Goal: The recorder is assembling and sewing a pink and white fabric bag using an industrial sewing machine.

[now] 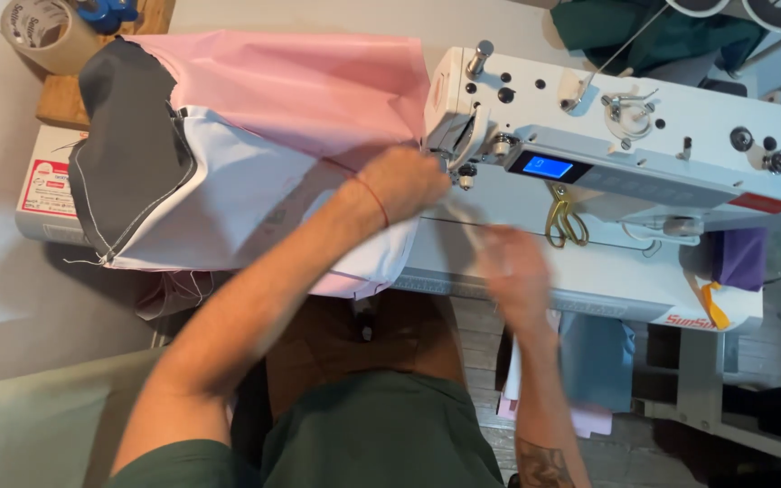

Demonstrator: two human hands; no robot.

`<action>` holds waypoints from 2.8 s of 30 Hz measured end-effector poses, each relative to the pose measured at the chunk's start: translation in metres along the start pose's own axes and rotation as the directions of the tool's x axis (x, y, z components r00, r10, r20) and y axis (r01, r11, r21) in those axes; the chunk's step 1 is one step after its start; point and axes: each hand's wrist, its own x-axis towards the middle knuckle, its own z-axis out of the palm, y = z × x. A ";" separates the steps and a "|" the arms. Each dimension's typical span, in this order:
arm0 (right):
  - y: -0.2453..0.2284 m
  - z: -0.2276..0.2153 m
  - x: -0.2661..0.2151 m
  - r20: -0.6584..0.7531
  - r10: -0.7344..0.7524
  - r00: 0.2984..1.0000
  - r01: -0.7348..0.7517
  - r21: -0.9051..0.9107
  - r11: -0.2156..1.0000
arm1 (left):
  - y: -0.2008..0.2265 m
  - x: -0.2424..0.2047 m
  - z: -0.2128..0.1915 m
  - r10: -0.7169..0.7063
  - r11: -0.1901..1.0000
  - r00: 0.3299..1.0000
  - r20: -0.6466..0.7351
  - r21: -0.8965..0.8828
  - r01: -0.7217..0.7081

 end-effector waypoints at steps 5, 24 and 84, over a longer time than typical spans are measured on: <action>-0.075 0.021 -0.001 0.198 -0.518 0.832 0.506 0.111 0.855 | -0.025 0.005 0.027 -0.016 0.932 0.987 0.162 0.360 -0.044; -0.056 0.049 -0.033 0.108 -0.505 0.856 0.503 0.050 0.863 | -0.080 0.024 0.051 -0.212 0.975 0.899 0.384 0.152 0.165; -0.065 0.071 -0.008 0.071 -0.409 0.910 0.415 -0.133 0.900 | -0.096 0.010 0.095 -0.041 0.999 0.996 0.083 0.008 0.040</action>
